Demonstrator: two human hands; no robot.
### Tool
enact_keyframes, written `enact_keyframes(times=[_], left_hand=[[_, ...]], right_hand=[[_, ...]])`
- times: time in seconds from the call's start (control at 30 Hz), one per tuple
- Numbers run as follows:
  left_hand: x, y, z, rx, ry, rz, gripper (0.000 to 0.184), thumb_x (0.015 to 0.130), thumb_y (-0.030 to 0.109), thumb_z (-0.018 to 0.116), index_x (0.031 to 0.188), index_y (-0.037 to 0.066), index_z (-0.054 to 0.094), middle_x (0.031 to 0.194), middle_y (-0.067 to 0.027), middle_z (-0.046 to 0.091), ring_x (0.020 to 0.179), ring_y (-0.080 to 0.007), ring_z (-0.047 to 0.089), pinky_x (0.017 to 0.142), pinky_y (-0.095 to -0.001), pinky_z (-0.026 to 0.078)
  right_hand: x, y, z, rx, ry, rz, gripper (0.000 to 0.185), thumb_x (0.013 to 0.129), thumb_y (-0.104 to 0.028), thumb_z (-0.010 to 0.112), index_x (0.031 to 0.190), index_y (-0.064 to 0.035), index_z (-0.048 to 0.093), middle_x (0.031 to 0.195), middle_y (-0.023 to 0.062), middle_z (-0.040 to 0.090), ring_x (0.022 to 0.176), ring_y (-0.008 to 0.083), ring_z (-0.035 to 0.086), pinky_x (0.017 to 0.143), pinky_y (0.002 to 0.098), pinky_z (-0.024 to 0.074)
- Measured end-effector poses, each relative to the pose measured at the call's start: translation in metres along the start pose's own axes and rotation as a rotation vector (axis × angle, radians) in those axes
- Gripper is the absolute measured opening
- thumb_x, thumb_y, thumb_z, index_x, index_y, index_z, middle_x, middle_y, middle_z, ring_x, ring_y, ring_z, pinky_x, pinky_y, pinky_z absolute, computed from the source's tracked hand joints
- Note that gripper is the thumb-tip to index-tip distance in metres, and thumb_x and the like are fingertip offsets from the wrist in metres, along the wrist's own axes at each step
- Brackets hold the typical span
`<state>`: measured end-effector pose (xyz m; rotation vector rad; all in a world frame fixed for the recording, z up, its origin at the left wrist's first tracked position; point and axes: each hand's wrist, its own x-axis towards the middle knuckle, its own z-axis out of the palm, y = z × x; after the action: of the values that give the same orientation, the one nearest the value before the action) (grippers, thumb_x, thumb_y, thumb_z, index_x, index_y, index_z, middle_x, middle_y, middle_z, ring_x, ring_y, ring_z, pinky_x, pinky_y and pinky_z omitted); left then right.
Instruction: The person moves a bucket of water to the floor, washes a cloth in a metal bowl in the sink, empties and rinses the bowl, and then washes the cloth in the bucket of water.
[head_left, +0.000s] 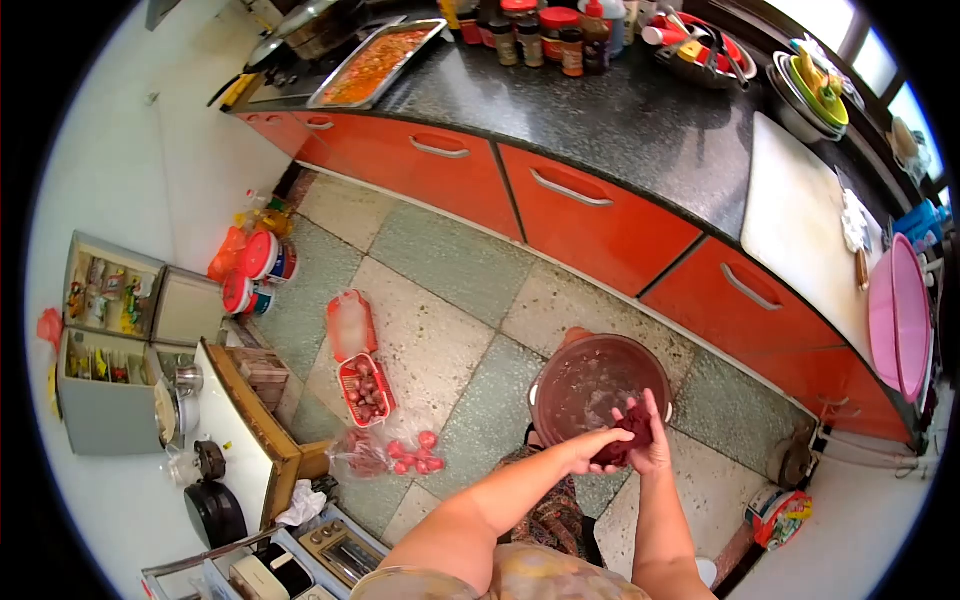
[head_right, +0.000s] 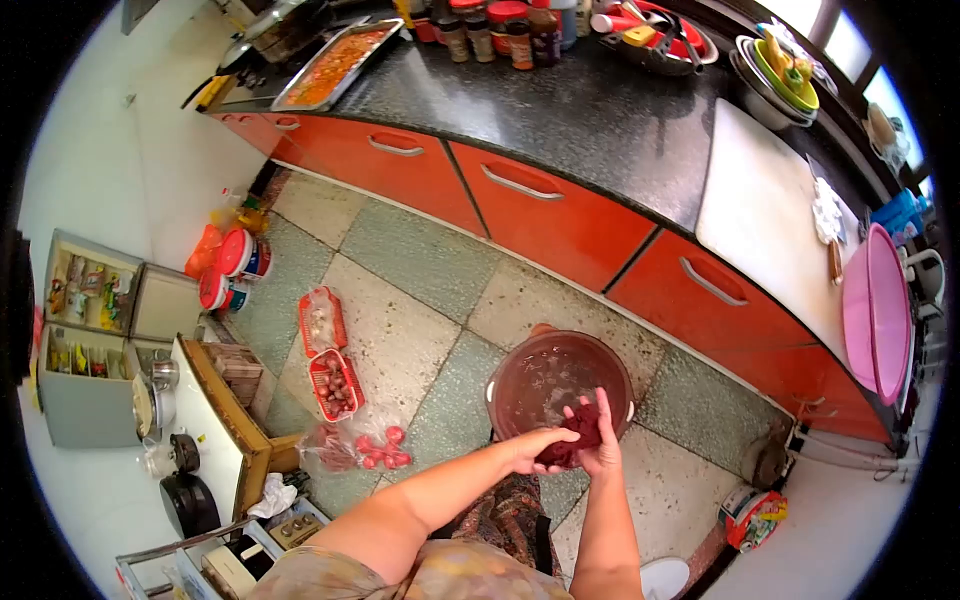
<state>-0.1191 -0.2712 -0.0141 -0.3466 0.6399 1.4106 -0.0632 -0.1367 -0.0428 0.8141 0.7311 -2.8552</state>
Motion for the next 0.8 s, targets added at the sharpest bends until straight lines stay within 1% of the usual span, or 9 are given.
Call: enact_keyframes(times=[0.07,0.17,0.2,0.23,0.33,0.43,0.5,0.6,0.8], left_hand=[[0.004,-0.008,-0.002,-0.187,-0.098,-0.034,0.041,0.077,0.046,0.049,0.077,0.005,0.051,0.061,-0.0042,0.051,0.035,-0.0087,0.040,0.025,-0.0172,0.023],[-0.009,-0.004,0.012,-0.317,-0.182,-0.033,0.044,0.076,0.049,0.048,0.075,0.004,0.051,0.061,-0.0041,0.050,0.035,-0.0080,0.038,0.026,-0.0162,0.023],[-0.008,-0.006,0.010,-0.301,-0.174,-0.027,0.044,0.077,0.048,0.049,0.078,0.004,0.051,0.063,-0.0040,0.049,0.036,-0.0080,0.038,0.026,-0.0161,0.023],[-0.005,-0.006,0.010,-0.283,-0.166,-0.021,0.044,0.077,0.048,0.049,0.080,0.005,0.050,0.065,-0.0039,0.049,0.037,-0.0080,0.038,0.026,-0.0160,0.023],[-0.004,-0.001,0.011,-0.199,-0.083,-0.041,0.038,0.079,0.041,0.053,0.088,0.005,0.046,0.072,-0.0041,0.048,0.044,-0.0084,0.041,0.028,-0.0152,0.025],[-0.012,0.007,0.016,-0.157,-0.096,0.009,0.034,0.079,0.036,0.056,0.088,0.005,0.046,0.072,-0.0039,0.047,0.046,-0.0081,0.041,0.029,-0.0153,0.026],[-0.021,0.015,0.024,-0.067,-0.070,0.044,0.028,0.077,0.030,0.061,0.086,0.008,0.046,0.066,-0.0020,0.046,0.044,-0.0067,0.040,0.029,-0.0155,0.025],[-0.021,0.019,0.031,0.345,0.135,0.019,0.023,0.075,0.026,0.061,0.081,0.010,0.045,0.053,0.0025,0.041,0.037,-0.0044,0.034,0.030,-0.0170,0.023],[0.007,0.001,0.017,0.733,0.444,0.210,0.027,0.060,0.028,0.063,0.066,0.006,0.049,0.049,-0.0029,0.046,0.036,-0.0125,0.042,0.033,-0.0273,0.031]], right_hand=[[0.000,-0.006,0.021,0.013,-0.055,-0.022,0.081,0.069,-0.043,0.062,0.132,-0.0250,0.016,0.135,0.0033,0.018,0.115,0.0354,0.031,0.087,0.0570,0.0332],[0.005,-0.014,0.025,0.120,-0.175,0.045,0.056,0.071,-0.023,0.062,0.121,-0.0147,0.040,0.126,0.0079,0.036,0.115,0.0366,0.034,0.087,0.0515,0.0373],[0.008,-0.017,0.012,0.090,-0.066,0.099,0.035,0.072,-0.015,0.061,0.105,-0.0091,0.051,0.107,0.0103,0.052,0.103,0.0322,0.047,0.083,0.0446,0.0424],[0.013,-0.019,0.008,0.029,-0.010,0.111,0.026,0.071,-0.010,0.060,0.096,-0.0079,0.053,0.088,0.0079,0.057,0.086,0.0247,0.054,0.075,0.0369,0.0464],[0.015,-0.028,0.013,-0.050,0.125,0.109,0.029,0.072,-0.007,0.058,0.100,-0.0080,0.051,0.076,0.0030,0.054,0.070,0.0171,0.053,0.064,0.0292,0.0468],[0.012,-0.035,0.029,-0.078,0.120,0.065,0.032,0.075,-0.007,0.054,0.106,-0.0069,0.049,0.074,0.0023,0.053,0.067,0.0148,0.052,0.061,0.0272,0.0460],[0.015,-0.038,0.036,-0.146,0.113,0.080,0.030,0.076,-0.007,0.053,0.106,-0.0062,0.049,0.073,0.0022,0.053,0.065,0.0144,0.052,0.060,0.0266,0.0456],[0.020,-0.036,0.035,-0.331,0.109,0.085,0.026,0.078,-0.008,0.051,0.103,-0.0047,0.052,0.070,0.0020,0.053,0.062,0.0134,0.051,0.057,0.0254,0.0448],[0.033,-0.021,0.019,-0.975,0.268,-0.092,0.018,0.076,-0.005,0.044,0.078,-0.0016,0.061,0.068,0.0017,0.055,0.058,0.0097,0.049,0.054,0.0228,0.0398]])
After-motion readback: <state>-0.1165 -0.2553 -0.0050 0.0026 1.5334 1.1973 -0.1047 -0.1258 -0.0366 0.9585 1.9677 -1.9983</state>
